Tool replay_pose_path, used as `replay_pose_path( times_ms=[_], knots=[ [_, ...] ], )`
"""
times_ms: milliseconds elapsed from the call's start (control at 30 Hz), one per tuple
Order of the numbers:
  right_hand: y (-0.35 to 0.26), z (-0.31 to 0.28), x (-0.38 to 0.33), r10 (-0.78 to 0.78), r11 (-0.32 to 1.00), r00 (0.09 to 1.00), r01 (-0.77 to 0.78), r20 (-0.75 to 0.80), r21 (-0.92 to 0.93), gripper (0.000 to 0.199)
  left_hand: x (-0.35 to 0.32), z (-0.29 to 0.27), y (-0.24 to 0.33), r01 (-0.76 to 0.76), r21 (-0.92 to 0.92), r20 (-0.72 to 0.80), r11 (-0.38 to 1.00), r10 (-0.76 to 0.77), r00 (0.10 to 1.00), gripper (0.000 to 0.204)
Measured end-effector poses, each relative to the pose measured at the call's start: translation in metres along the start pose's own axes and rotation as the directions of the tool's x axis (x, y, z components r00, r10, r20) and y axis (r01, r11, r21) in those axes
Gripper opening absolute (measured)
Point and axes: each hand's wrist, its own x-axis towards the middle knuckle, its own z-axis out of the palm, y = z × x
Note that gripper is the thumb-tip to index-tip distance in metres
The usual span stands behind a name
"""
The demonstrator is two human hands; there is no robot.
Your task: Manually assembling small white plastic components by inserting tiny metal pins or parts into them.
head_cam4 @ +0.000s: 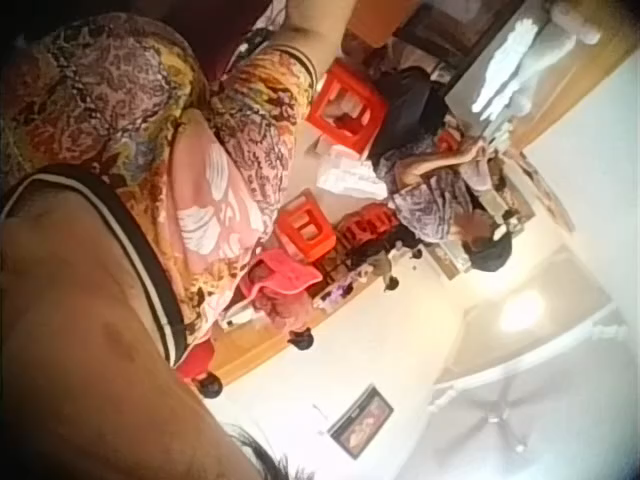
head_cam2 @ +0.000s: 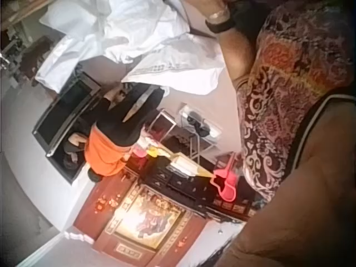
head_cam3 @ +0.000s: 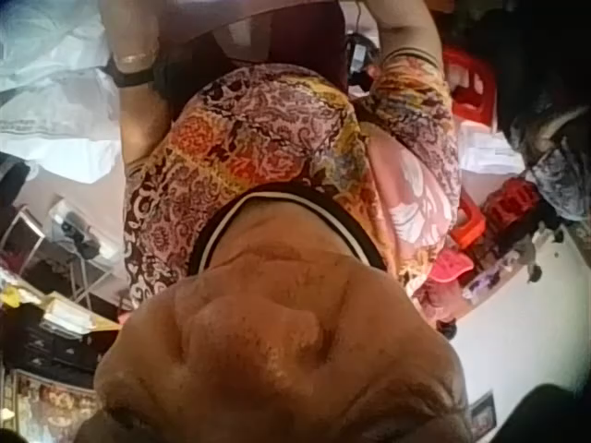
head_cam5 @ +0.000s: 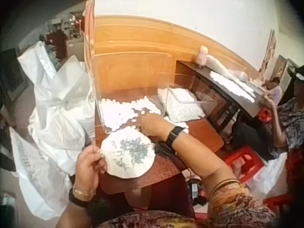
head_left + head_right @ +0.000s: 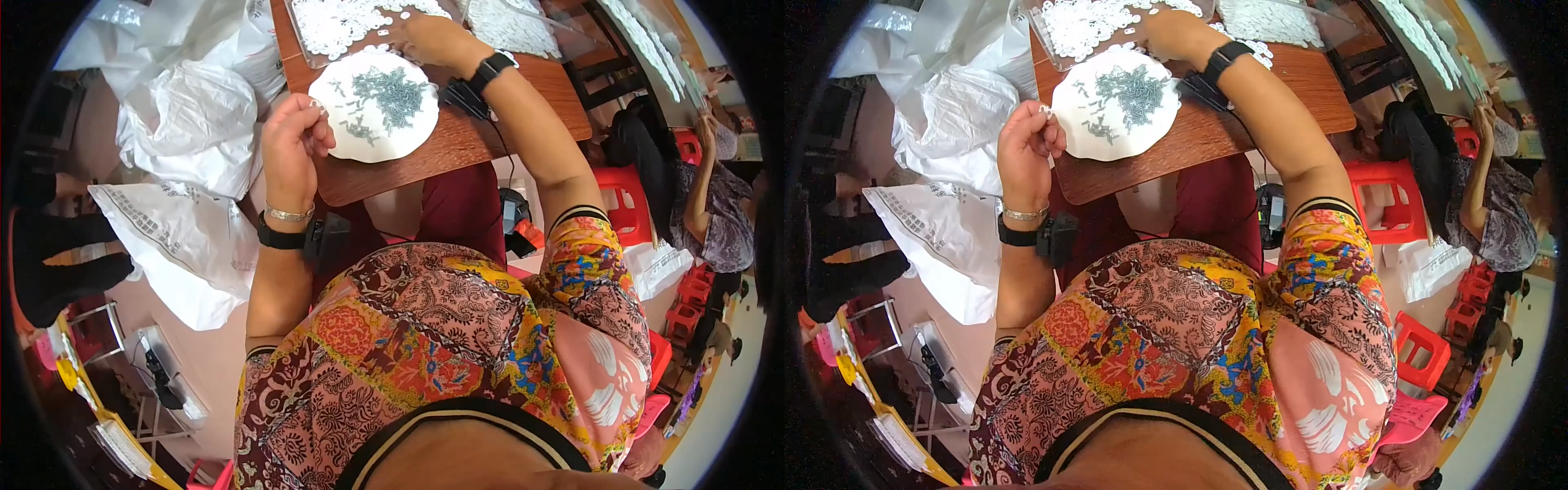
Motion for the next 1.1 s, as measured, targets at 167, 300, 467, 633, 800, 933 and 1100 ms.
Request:
replay_pose_path(
  times_ms=[167, 300, 467, 633, 800, 933, 1100],
  knots=[
    [-0.019, -0.006, -0.024, -0.095, 0.957, 0.992, 0.113, -0.079, 0.267, 0.011, 0.004, 0.007, -0.003, 0.005, 0.000, 0.009, 1.000, -0.005, 1.000, 0.009],
    [-0.070, 0.000, -0.031, -0.272, 0.910, 0.960, 0.280, -0.067, 0.308, 0.010, 0.000, 0.011, -0.002, 0.023, 0.056, 0.035, 0.998, -0.025, 0.999, 0.010],
    [-0.087, 0.022, -0.020, -0.261, 0.954, 0.958, 0.275, -0.120, 0.122, 0.007, -0.002, 0.008, 0.003, -0.020, 0.030, 0.047, 0.999, 0.019, 0.999, 0.010],
    [-0.098, 0.024, -0.015, -0.180, 0.983, 0.983, 0.178, -0.044, -0.052, 0.013, -0.008, 0.007, 0.009, -0.084, 0.006, 0.072, 0.996, 0.084, 0.994, 0.011],
    [-0.084, 0.020, -0.018, -0.049, 0.990, 0.993, 0.062, -0.107, 0.125, 0.012, -0.012, 0.016, 0.013, -0.112, -0.005, 0.109, 0.994, 0.112, 0.988, 0.010],
    [-0.076, 0.015, -0.023, -0.101, 0.983, 0.992, 0.112, -0.081, 0.144, 0.010, -0.023, 0.012, 0.022, -0.132, 0.042, 0.082, 0.990, 0.128, 0.988, 0.010],
    [-0.071, 0.003, -0.058, -0.134, 0.988, 0.989, 0.137, -0.057, 0.068, 0.016, -0.036, -0.003, 0.018, -0.115, 0.071, 0.030, 0.991, 0.113, 0.993, 0.011]
  ],
)
